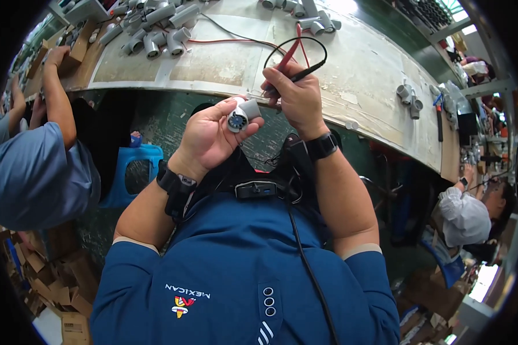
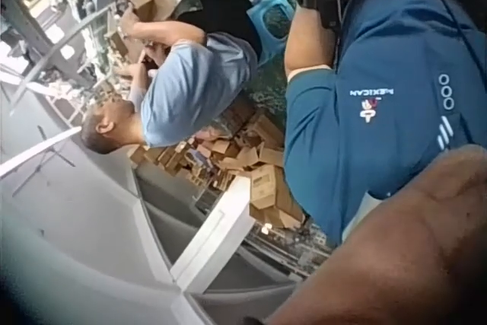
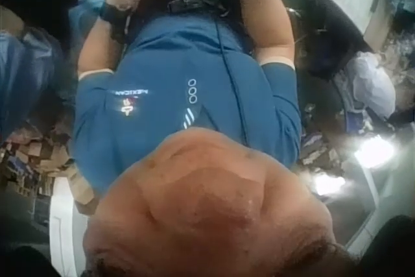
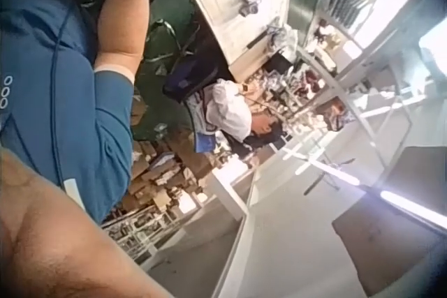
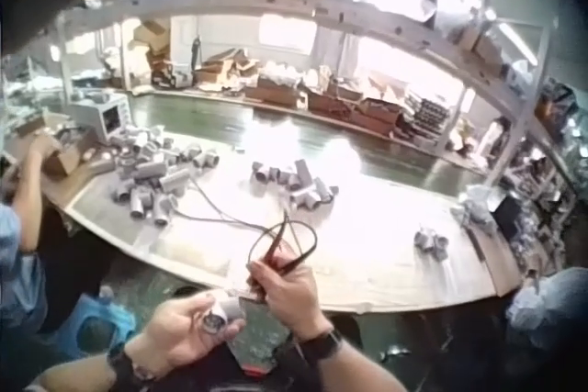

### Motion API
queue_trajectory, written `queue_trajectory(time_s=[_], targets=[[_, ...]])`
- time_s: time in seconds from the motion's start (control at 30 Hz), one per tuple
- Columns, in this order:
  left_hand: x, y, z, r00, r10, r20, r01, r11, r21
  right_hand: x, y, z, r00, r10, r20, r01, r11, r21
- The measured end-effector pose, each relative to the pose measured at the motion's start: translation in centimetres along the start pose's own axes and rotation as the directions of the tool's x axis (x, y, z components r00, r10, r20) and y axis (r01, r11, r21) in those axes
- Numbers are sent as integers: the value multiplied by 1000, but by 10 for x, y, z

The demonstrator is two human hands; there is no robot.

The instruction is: Inspecting and testing small mechanical components using a multimeter on a production line.

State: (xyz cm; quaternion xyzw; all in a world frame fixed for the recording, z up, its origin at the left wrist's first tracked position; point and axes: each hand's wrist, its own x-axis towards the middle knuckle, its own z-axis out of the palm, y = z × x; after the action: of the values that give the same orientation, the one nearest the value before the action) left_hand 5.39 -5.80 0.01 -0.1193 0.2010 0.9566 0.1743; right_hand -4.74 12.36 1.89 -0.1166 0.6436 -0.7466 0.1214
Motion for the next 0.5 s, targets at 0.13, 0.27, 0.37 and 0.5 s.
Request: queue_trajectory(time_s=[0.13,0.27,0.37,0.5], targets=[[-3,-4,-10,999,-26,19,27,999,-34,7,7,13,999,24,25,-22,996,-86],[-2,-2,-14,999,-36,32,38,998,-55,14,20,14,992,-83,101,103,970,-222],[-3,0,-16,998,-40,43,43,998,-55,12,14,19,995,-27,93,43,984,-173],[-2,0,-15,996,-44,73,48,997,-57,16,22,17,991,-81,105,104,964,-244]])
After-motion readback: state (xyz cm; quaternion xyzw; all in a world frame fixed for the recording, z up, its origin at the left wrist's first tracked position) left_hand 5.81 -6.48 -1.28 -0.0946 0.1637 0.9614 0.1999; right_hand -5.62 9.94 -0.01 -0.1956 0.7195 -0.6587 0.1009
